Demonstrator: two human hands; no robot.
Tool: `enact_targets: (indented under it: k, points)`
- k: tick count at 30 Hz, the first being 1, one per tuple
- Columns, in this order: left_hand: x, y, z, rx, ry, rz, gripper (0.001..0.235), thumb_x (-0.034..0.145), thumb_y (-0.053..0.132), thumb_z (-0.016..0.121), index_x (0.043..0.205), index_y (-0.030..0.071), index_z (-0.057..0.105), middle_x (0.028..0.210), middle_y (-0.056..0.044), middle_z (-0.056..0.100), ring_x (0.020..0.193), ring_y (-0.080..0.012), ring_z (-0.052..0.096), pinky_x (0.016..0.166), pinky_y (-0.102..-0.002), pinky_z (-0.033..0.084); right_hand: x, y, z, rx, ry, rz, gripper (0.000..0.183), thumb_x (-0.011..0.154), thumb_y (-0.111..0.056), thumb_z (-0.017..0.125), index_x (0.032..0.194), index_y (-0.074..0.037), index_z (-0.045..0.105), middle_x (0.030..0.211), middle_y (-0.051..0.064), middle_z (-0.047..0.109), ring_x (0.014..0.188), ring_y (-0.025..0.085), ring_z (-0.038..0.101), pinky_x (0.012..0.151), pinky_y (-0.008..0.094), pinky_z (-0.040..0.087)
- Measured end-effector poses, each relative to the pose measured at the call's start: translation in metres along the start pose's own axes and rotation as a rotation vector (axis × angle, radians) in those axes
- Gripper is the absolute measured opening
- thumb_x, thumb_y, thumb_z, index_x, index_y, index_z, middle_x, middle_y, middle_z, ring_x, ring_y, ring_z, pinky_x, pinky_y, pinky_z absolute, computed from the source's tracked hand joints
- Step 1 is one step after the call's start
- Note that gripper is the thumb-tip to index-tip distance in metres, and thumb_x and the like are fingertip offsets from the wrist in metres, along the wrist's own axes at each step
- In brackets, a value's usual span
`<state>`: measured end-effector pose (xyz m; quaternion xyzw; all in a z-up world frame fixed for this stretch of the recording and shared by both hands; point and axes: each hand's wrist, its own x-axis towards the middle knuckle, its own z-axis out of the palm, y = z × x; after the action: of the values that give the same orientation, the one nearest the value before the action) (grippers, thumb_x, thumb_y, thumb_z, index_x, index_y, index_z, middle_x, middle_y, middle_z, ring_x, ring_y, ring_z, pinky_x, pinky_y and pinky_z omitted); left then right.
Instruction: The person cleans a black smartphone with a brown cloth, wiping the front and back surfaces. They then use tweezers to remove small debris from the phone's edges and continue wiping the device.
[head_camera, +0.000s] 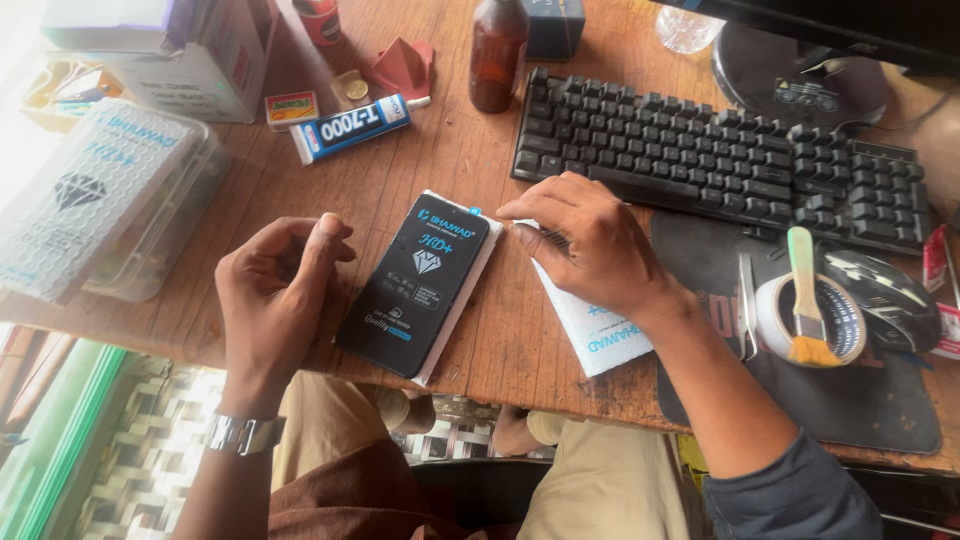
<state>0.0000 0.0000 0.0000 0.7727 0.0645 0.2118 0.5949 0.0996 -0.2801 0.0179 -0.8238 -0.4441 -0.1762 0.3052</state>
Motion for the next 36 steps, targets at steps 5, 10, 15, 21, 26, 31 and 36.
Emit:
enact_targets:
  k: [5,10,15,21,26,31,36]
  points:
    - [0.0001,-0.0006,0.0004,-0.018,-0.005,0.017,0.030,0.102,0.027,0.069,0.102,-0.002,0.075,0.084,-0.005,0.074,0.071,-0.0044,0.062,0.063,-0.020,0.050,0.0005,-0.0003,-0.0008,-0.001,0.003,-0.018,0.015,0.091,-0.009,0.076,0.106,-0.008,0.077,0.103,0.005,0.075,0.096,0.021,0.069,0.085,0.035,0.055]
    - [0.0000,-0.0010,-0.0014,-0.023,-0.007,0.032,0.030,0.102,0.027,0.068,0.102,-0.002,0.075,0.084,-0.005,0.074,0.072,-0.0045,0.063,0.065,-0.019,0.050,0.0008,-0.0003,0.0002,0.000,0.002,-0.014,0.015,0.091,-0.009,0.076,0.106,-0.008,0.077,0.102,0.005,0.075,0.096,0.020,0.069,0.085,0.034,0.056]
    - [0.0001,-0.0010,-0.0008,-0.019,-0.002,0.016,0.031,0.102,0.028,0.068,0.102,-0.002,0.075,0.083,-0.005,0.074,0.070,-0.0044,0.063,0.061,-0.020,0.049,0.0004,0.0004,0.0001,-0.010,-0.008,0.000,0.014,0.091,-0.009,0.077,0.105,-0.008,0.077,0.101,0.004,0.075,0.093,0.020,0.068,0.084,0.034,0.056]
    - [0.0003,-0.0013,-0.0004,-0.007,0.004,0.000,0.030,0.102,0.027,0.069,0.102,-0.002,0.075,0.084,-0.006,0.075,0.069,-0.0054,0.063,0.061,-0.020,0.049,-0.0010,0.0024,0.0007,-0.008,0.002,-0.021,0.014,0.091,-0.010,0.076,0.105,-0.008,0.077,0.102,0.004,0.075,0.094,0.020,0.069,0.084,0.034,0.056]
    - [-0.0019,-0.0010,-0.0012,0.010,-0.003,0.020,0.027,0.100,0.025,0.070,0.103,-0.001,0.075,0.085,-0.005,0.075,0.075,-0.0056,0.067,0.066,-0.020,0.053,-0.0015,0.0006,0.0010,-0.026,-0.003,-0.012,0.014,0.090,-0.010,0.077,0.104,-0.008,0.077,0.100,0.005,0.075,0.093,0.020,0.068,0.083,0.034,0.056]
    - [-0.0003,-0.0029,-0.0009,0.030,-0.009,0.039,0.026,0.099,0.025,0.072,0.103,-0.001,0.075,0.086,-0.006,0.076,0.078,-0.0068,0.071,0.070,-0.020,0.055,-0.0007,0.0011,0.0002,-0.015,-0.002,-0.007,0.011,0.091,-0.010,0.077,0.102,-0.008,0.077,0.098,0.004,0.075,0.092,0.019,0.068,0.082,0.034,0.056]
    - [-0.0004,-0.0053,-0.0014,-0.006,-0.021,0.039,0.026,0.099,0.024,0.072,0.104,0.000,0.075,0.087,-0.007,0.076,0.078,-0.0076,0.070,0.070,-0.021,0.055,-0.0008,0.0023,0.0016,-0.038,-0.010,-0.020,0.009,0.092,-0.011,0.077,0.100,-0.009,0.077,0.098,0.003,0.075,0.092,0.018,0.068,0.083,0.034,0.056]
